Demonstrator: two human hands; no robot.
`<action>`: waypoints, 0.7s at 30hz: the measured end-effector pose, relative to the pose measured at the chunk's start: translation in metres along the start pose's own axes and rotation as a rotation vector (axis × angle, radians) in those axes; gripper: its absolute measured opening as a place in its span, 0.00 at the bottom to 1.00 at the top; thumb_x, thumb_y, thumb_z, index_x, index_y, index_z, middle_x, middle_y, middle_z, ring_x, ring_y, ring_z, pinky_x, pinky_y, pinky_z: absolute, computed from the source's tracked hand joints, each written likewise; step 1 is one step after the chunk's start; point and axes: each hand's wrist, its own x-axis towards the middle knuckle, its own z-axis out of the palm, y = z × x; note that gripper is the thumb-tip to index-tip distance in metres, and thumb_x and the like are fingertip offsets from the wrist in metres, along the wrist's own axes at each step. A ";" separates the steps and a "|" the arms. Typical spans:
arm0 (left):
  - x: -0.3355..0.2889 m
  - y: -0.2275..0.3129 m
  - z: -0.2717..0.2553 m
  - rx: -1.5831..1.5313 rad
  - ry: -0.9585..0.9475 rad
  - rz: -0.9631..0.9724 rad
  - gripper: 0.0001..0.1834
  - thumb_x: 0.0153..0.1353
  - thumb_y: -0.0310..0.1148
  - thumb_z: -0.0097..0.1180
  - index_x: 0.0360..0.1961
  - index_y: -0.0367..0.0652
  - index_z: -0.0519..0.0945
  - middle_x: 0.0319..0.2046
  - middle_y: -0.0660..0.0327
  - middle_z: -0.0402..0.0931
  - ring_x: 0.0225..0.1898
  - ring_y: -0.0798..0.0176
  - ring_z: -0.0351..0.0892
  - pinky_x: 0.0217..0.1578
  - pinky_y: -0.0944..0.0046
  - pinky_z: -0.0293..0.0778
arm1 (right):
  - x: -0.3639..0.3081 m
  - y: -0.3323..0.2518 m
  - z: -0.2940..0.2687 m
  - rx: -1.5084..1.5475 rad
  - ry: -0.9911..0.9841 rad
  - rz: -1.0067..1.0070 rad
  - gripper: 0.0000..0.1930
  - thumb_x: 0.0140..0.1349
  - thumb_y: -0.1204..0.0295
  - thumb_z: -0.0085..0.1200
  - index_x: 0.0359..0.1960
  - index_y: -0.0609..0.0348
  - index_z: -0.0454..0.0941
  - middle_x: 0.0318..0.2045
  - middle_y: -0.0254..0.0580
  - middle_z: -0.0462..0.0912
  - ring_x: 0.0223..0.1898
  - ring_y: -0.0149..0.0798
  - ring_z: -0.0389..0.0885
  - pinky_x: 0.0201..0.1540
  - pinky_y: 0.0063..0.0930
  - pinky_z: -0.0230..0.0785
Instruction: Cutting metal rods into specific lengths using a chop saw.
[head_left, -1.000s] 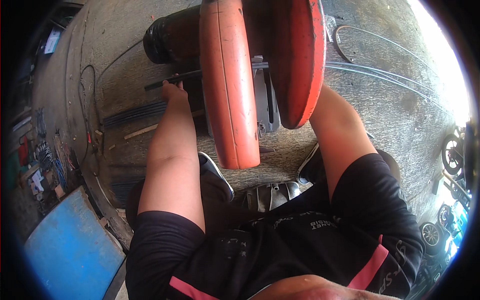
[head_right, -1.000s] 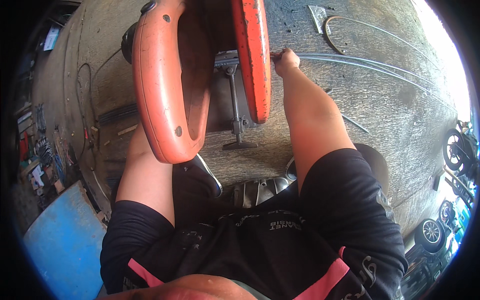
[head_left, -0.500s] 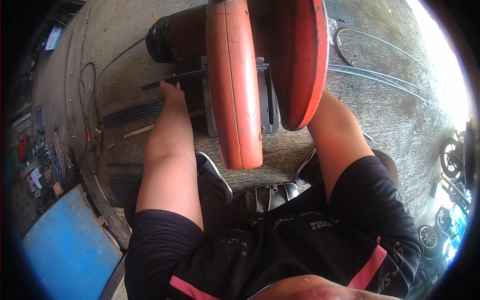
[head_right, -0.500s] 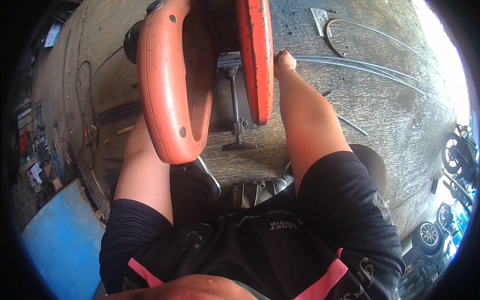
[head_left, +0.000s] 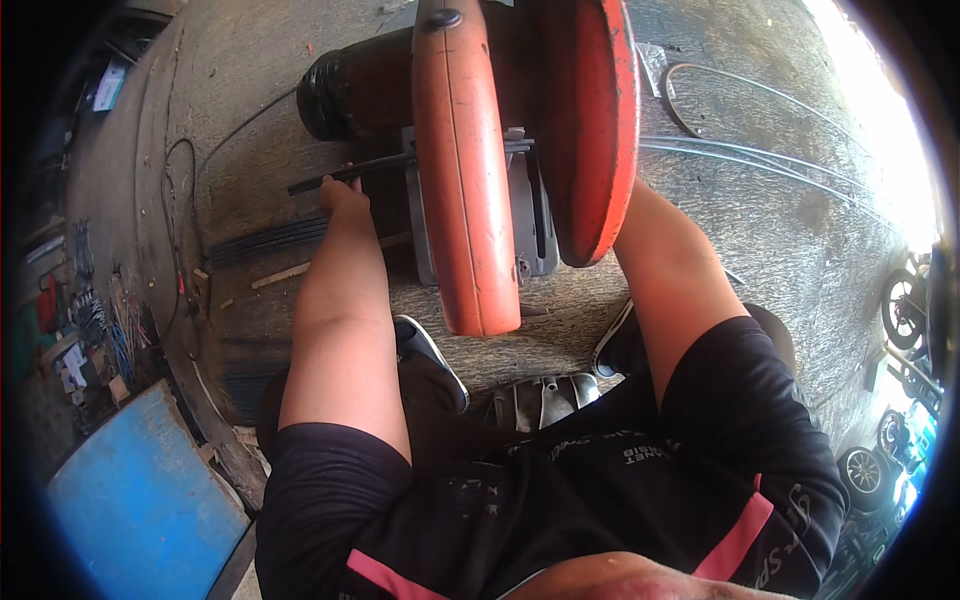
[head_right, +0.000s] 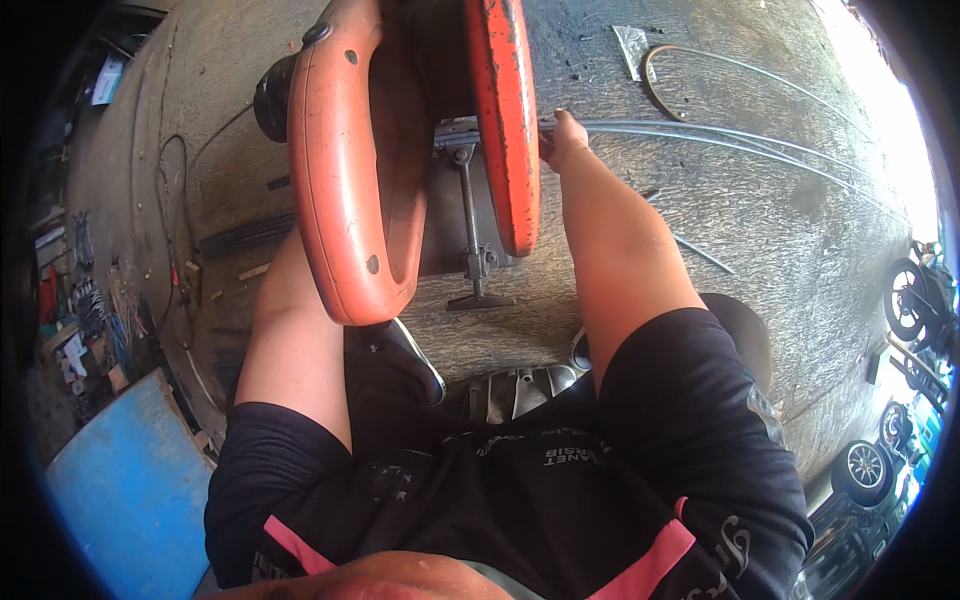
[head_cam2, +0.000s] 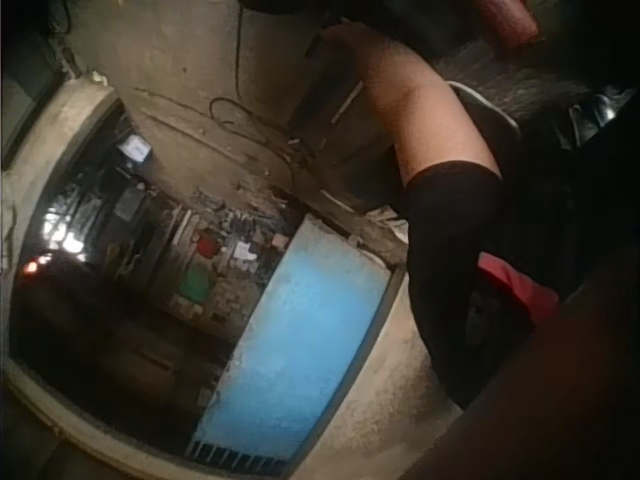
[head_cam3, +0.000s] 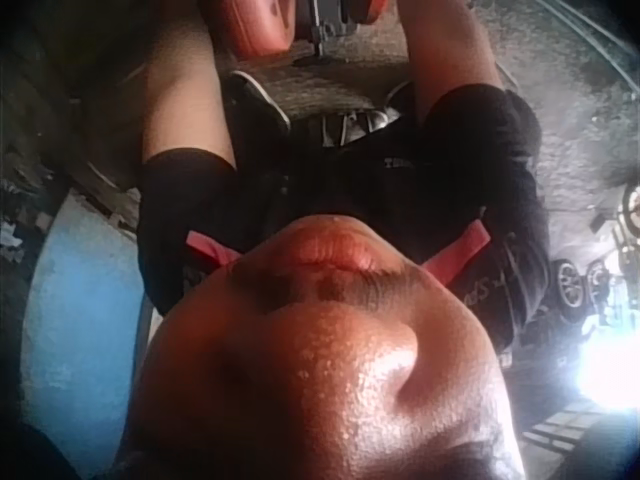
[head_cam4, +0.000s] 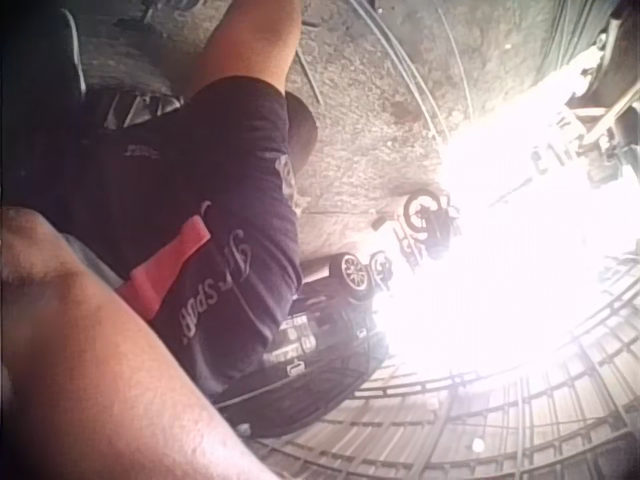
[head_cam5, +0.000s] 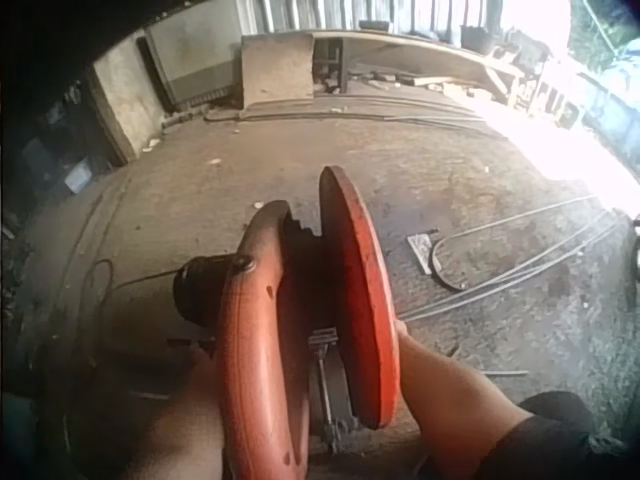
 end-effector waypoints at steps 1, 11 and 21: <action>0.000 0.000 0.000 0.003 -0.007 0.000 0.21 0.69 0.34 0.46 0.51 0.22 0.67 0.44 0.44 0.74 0.36 0.50 0.84 0.37 0.61 0.86 | -0.004 -0.003 0.000 -0.240 0.063 0.009 0.21 0.64 0.61 0.52 0.54 0.58 0.66 0.38 0.44 0.79 0.40 0.44 0.80 0.45 0.40 0.76; -0.005 0.002 0.000 -0.003 0.008 -0.017 0.19 0.68 0.32 0.48 0.48 0.21 0.68 0.41 0.44 0.75 0.35 0.51 0.84 0.36 0.62 0.86 | -0.155 -0.114 0.066 -0.111 -0.085 -0.671 0.19 0.66 0.53 0.48 0.39 0.60 0.74 0.28 0.44 0.77 0.24 0.41 0.80 0.26 0.34 0.74; 0.005 0.001 0.001 -0.019 -0.020 -0.039 0.17 0.68 0.31 0.47 0.43 0.21 0.71 0.44 0.46 0.75 0.40 0.50 0.82 0.39 0.60 0.86 | -0.373 -0.130 0.121 -1.183 -0.192 -1.328 0.41 0.57 0.54 0.60 0.67 0.61 0.55 0.62 0.61 0.65 0.63 0.62 0.63 0.64 0.45 0.60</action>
